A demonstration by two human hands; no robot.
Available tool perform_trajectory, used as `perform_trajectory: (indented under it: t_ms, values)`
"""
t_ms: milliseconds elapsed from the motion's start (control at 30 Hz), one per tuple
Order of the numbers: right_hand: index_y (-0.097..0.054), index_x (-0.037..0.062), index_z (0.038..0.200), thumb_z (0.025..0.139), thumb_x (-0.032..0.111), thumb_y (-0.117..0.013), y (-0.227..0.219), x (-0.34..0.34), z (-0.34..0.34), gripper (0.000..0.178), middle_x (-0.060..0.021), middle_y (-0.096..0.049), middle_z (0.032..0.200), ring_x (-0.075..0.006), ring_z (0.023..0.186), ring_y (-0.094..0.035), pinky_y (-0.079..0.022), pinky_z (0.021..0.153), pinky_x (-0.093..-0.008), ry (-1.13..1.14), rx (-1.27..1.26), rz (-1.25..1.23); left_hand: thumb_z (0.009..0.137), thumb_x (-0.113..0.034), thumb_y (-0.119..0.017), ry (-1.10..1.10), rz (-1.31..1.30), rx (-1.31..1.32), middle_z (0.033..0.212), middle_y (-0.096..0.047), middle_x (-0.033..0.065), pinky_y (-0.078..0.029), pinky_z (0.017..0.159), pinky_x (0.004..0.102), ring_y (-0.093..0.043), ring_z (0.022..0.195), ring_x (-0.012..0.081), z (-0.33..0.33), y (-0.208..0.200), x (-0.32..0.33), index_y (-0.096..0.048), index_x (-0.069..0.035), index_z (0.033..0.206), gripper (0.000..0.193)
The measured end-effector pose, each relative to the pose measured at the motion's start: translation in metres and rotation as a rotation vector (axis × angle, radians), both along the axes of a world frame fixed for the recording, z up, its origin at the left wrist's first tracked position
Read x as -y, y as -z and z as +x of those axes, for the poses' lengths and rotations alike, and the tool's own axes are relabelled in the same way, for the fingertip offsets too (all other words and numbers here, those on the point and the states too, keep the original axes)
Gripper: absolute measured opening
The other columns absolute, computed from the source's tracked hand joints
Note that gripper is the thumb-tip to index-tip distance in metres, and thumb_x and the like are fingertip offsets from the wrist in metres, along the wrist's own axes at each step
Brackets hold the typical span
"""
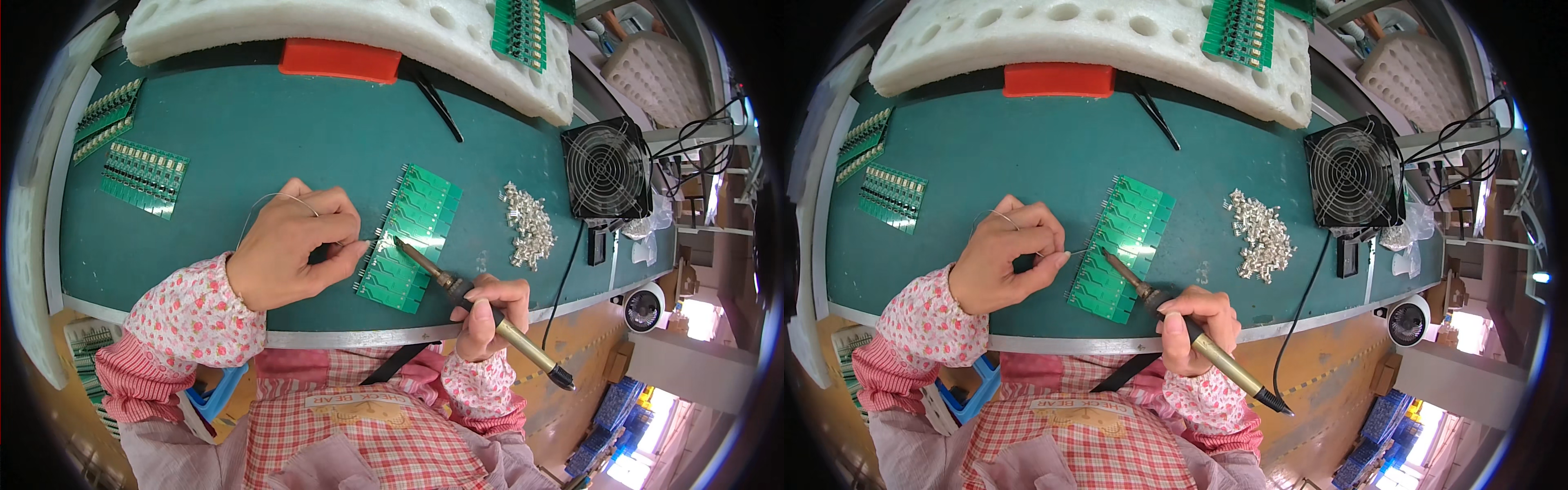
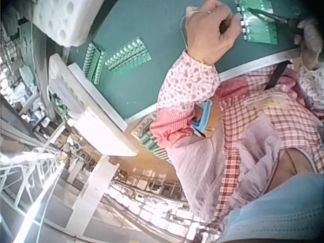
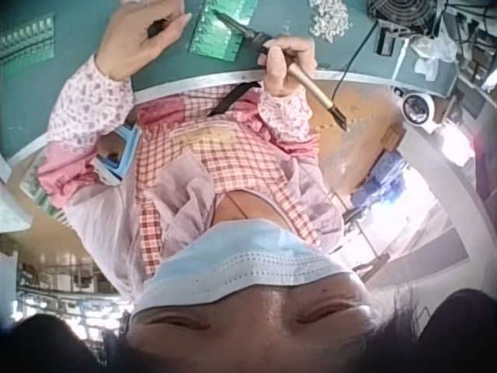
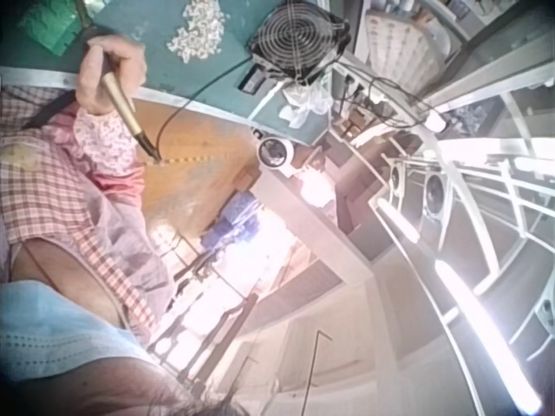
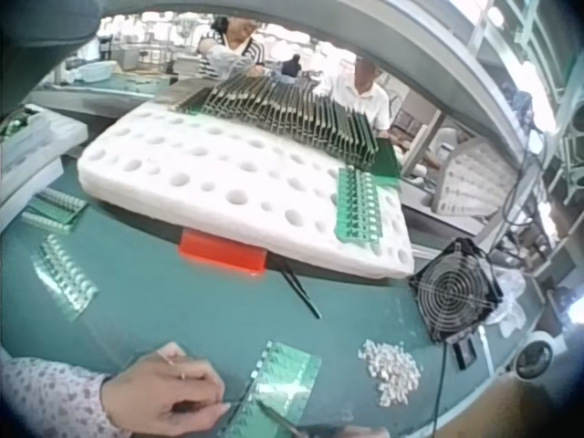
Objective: The person solders wires onto LED PCB strips using a soldering iron.
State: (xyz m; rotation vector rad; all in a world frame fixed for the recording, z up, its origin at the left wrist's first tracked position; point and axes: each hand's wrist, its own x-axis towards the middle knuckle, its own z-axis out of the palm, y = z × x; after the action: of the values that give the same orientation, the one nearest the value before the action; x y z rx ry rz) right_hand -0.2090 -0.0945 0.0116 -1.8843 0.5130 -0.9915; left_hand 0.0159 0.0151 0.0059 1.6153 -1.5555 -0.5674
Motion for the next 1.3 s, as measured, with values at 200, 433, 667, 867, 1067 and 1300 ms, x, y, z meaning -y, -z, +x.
perform_trajectory:
  t_ms: [200,433,667,867,1067,1300]
  values:
    - [-0.05,-0.0004,0.083,0.081,0.007,-0.056,0.003,0.002,0.002,0.01,-0.0079,-0.057,0.057,-0.0121,0.042,-0.052,-0.041,0.041,-0.0239,-0.064,-0.008,-0.023,0.072,-0.008,-0.065,0.009,-0.008,-0.005,0.074,-0.057,0.0,-0.033,0.069,0.0298,-0.047,0.058,0.0155,0.0,0.001,0.0,-0.051,-0.008,0.062,0.017]
    - [-0.051,-0.0016,0.083,0.079,0.004,-0.057,0.004,0.003,0.004,0.009,-0.0064,-0.056,0.055,-0.0126,0.042,-0.053,-0.04,0.04,-0.0237,-0.093,0.001,-0.067,0.072,-0.008,-0.066,0.013,-0.026,0.044,0.073,-0.056,0.0004,-0.032,0.067,0.0299,-0.047,0.057,0.0157,-0.001,0.003,0.002,-0.053,-0.008,0.064,0.016]
    - [-0.051,-0.0014,0.082,0.077,0.003,-0.06,0.009,0.004,0.005,0.011,-0.0037,-0.054,0.053,-0.0132,0.041,-0.051,-0.04,0.039,-0.0252,-0.143,0.049,-0.192,0.071,-0.007,-0.068,-0.012,-0.055,0.063,0.072,-0.055,0.0003,-0.032,0.066,0.0295,-0.047,0.057,0.0155,-0.002,0.004,0.003,-0.053,-0.007,0.064,0.016]
    - [-0.051,-0.0018,0.082,0.077,0.003,-0.061,0.01,0.004,0.006,0.012,-0.0033,-0.053,0.052,-0.0132,0.04,-0.05,-0.039,0.038,-0.0256,-0.142,0.066,-0.208,0.071,-0.008,-0.068,0.009,-0.043,0.081,0.072,-0.054,0.0,-0.032,0.066,0.0291,-0.047,0.057,0.0153,-0.002,0.002,0.003,-0.053,-0.008,0.064,0.016]
    - [-0.051,-0.0019,0.082,0.078,0.003,-0.06,0.013,0.006,0.006,0.011,-0.0032,-0.053,0.052,-0.0128,0.039,-0.049,-0.038,0.038,-0.025,-0.159,0.087,-0.221,0.071,-0.008,-0.067,-0.026,-0.033,0.067,0.072,-0.054,-0.0002,-0.032,0.065,0.0288,-0.047,0.056,0.0147,-0.002,0.003,0.004,-0.051,-0.008,0.062,0.018]
    - [-0.046,-0.0012,0.082,0.086,0.015,-0.052,0.009,0.0,0.005,0.018,-0.0044,-0.048,0.054,-0.0083,0.039,-0.044,-0.033,0.041,-0.0204,-0.042,0.055,-0.124,0.072,-0.008,-0.066,-0.022,-0.017,0.018,0.073,-0.055,-0.0002,-0.031,0.064,0.0287,-0.046,0.055,0.0139,0.001,0.002,0.004,-0.052,-0.008,0.063,0.016]
